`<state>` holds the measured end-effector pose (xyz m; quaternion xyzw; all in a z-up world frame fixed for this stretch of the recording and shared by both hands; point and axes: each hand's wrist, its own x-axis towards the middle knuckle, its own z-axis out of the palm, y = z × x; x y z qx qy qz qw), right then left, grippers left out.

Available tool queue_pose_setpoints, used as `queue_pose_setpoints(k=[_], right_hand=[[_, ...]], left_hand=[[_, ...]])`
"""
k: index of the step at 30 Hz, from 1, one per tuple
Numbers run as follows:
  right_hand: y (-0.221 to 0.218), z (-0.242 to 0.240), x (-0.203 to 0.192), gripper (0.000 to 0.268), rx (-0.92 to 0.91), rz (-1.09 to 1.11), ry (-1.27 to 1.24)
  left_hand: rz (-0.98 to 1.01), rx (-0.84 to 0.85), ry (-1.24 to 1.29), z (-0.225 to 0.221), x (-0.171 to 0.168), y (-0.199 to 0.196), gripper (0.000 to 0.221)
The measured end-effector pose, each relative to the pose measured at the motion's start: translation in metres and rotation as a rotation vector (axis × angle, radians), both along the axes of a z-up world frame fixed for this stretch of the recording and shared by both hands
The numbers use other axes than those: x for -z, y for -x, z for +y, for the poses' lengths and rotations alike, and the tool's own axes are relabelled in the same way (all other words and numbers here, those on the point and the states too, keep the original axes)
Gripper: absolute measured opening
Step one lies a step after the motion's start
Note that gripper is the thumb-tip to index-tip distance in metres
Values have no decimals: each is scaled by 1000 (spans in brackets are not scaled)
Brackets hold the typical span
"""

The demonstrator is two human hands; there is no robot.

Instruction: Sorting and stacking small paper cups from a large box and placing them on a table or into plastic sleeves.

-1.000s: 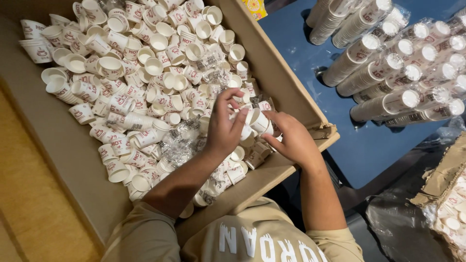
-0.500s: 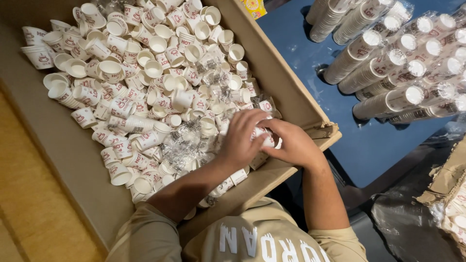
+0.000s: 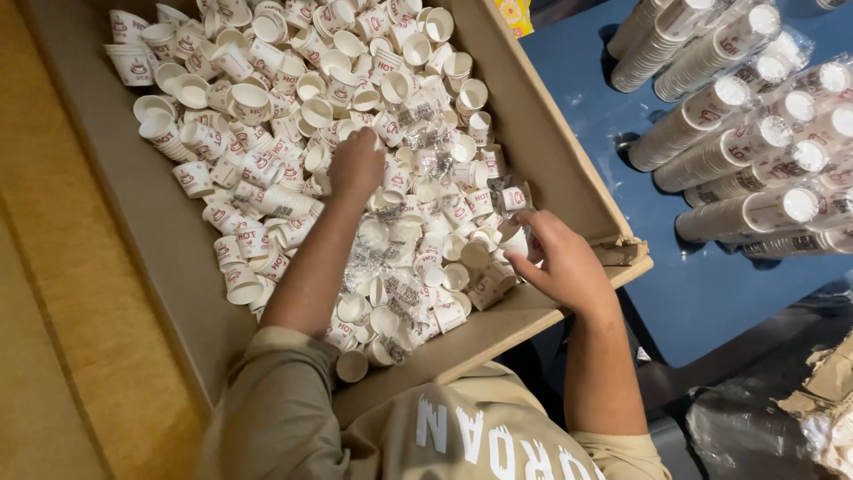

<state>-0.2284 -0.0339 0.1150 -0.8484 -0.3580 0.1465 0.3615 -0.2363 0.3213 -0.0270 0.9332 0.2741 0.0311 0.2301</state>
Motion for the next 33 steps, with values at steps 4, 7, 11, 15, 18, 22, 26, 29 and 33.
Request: queue_pose_setpoints(k=[4,7,11,15,18,22,26,29,33], right_hand=[[-1,1,2,47,-18,-65,-6],[0,1,2,47,-20,-98,13],[-1,-1,2,46,13,-115,33],[-3,2,2,49,-15,-120,32],[-5,1,10,64,39,-78,69],[-6,-5,15,67,76,-119,30],[-4,-1,10,83,51,-15,40],[-5,1,12,79,-77,-85,70],[-2,2,7,57,30,-111,120]], left_hand=[[-111,51,-234,31,76,-17,35],[-192,40,-258,22,76,-27,27],[-120,56,382,-19,40,-23,23],[14,416,652,-74,-42,2,20],[-205,343,832,-115,-75,15,22],[-111,448,644,-163,-72,31,23],[-329,665,309,-182,-41,47,33],[-398,758,385,-172,-29,40,31],[-432,419,1089,-115,-5,11,32]])
